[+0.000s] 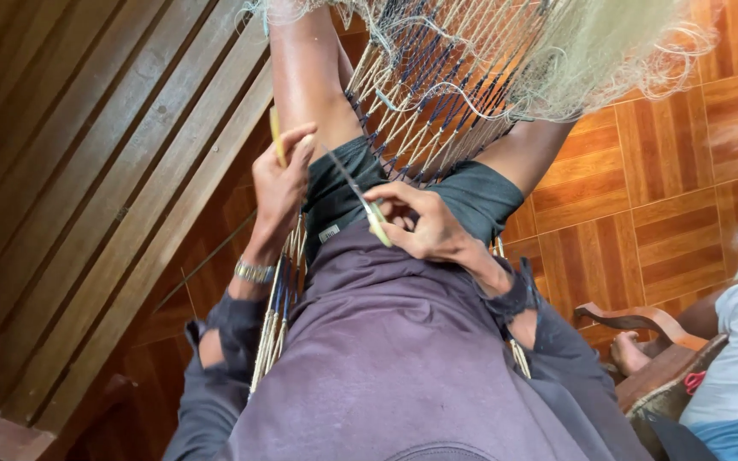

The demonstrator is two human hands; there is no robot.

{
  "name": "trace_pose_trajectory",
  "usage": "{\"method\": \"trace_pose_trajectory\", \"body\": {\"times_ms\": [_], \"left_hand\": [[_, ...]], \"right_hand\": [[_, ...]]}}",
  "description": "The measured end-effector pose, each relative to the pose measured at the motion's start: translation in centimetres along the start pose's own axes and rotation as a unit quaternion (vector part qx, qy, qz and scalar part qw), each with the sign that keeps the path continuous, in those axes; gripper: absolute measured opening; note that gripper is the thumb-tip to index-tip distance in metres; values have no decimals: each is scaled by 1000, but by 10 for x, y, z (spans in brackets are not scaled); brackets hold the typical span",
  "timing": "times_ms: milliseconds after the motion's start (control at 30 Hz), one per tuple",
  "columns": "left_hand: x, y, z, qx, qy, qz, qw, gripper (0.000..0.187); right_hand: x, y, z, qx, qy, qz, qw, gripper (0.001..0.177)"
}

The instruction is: A person is sitting and manually weaving or repairing a large fishing net using a small wooden shuttle.

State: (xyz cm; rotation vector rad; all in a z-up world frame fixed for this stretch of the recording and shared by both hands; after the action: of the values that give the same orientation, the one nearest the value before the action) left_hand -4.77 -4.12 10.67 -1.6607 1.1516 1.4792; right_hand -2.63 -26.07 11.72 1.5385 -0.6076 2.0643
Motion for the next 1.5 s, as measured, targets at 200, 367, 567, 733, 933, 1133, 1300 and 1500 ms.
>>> {"method": "trace_pose_trajectory", "body": {"times_ms": [200,367,567,733,933,1133,1300,1500], "left_hand": [[33,-56,-25,77,-38,-14,996,21],[34,-80,-43,163,-54,84,982,23],[40,-95,-63,188,-13,100,977,19],[71,-106,-78,170,36,87,981,18],[46,-85,-68,186,20,52,981,9],[-9,-33,-39,145,27,142,979,19],[-7,-5,-27,179,77,157,968,16],[-18,19,-26,208,141,170,953,17]], "right_hand": [[5,35,14,-66,2,26,998,40],[28,42,16,-93,-6,1,996,35],[31,45,20,-121,16,-6,993,34],[25,44,21,-124,10,-5,992,36],[21,46,22,-123,12,-4,992,33],[5,50,31,-152,10,67,986,43],[8,48,30,-177,-10,79,981,43],[22,53,26,-146,67,116,980,46]]}}
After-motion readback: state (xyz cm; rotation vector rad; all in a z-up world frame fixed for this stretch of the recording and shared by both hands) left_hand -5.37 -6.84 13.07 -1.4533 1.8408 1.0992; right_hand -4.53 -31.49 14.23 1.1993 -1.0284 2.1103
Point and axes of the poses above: each hand's wrist, its own y-axis away from the middle knuckle, its own z-axis out of the back of the hand, x = y × z, the point moved 2 cm from there along -y, towards the middle knuckle, and after that the axes turned 5 degrees about x, right-handed, at the moved point
